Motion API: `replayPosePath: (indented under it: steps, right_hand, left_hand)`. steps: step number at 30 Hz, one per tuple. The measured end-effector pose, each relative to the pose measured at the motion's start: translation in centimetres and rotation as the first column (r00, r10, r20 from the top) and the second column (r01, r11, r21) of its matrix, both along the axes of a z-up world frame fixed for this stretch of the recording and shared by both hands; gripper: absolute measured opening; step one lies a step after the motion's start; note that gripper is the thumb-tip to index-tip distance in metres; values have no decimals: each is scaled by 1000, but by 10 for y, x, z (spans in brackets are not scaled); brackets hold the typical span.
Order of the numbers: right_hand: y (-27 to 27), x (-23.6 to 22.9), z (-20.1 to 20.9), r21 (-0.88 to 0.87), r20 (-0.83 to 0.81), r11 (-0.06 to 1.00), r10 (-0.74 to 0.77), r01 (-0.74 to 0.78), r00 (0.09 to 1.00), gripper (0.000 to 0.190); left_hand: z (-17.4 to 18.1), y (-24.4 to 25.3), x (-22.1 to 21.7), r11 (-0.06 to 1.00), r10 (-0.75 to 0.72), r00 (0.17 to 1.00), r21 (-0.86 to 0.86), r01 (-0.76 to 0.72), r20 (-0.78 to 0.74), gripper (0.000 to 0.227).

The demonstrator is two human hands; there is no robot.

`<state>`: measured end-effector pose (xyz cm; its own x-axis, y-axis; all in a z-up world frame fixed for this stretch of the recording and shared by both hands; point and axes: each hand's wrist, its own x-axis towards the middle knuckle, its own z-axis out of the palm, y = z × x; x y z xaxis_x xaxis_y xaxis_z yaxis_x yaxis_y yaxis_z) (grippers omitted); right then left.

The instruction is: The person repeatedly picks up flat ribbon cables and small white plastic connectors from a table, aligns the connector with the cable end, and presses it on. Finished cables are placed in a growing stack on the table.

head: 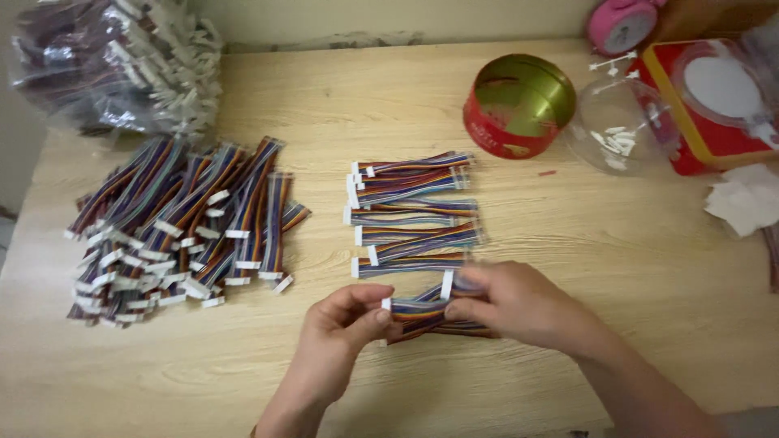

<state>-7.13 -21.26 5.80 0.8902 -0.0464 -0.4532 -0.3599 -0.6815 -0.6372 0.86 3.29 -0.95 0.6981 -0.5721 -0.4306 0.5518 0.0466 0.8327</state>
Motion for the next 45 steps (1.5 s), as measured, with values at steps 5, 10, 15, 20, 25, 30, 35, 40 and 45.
replayPosePath:
  steps: [5, 10, 15, 20, 25, 30, 35, 40, 45]
  right_hand:
    - [17, -8, 14, -308, -46, 951, 26, -39, 999, 37]
    - [10, -16, -6, -338, 212, 941, 69, 7, 975, 39]
    - [-7, -16, -17, -21, 307, 993, -101, 113, 946, 23]
    - [-4, -13, -2, 88, 131, 983, -173, 162, 976, 23]
    - [8, -9, 1, 100, -99, 976, -185, 195, 978, 21]
    - [12, -10, -2, 191, 88, 979, -87, 69, 992, 18]
    - [8, -3, -2, 199, -57, 977, -68, 78, 996, 24]
    - [9, 5, 2, 241, -134, 967, -51, 83, 990, 21]
    - [22, 18, 10, -27, -5, 994, 106, -106, 994, 26]
  left_hand:
    - [-16, -1, -14, 970, 12, 944, 227, -92, 330, 23]
    - [-35, -8, -15, 946, 96, 949, 268, -181, 302, 23]
    - [-9, -7, -15, 836, -96, 920, 533, -132, 379, 24]
    - [16, -10, -24, 740, -347, 496, 557, -377, 796, 28]
    - [59, -34, -14, 892, -255, 708, 443, -90, 658, 35]
    - [27, -48, -8, 958, -240, 752, 276, 80, 614, 17]
    - [1, -39, -13, 977, -133, 868, 210, 34, 479, 14]
    - [-25, -27, -24, 1000, -21, 985, 12, 19, 174, 12]
    - [3, -24, -20, 877, -80, 827, 434, -207, 557, 14]
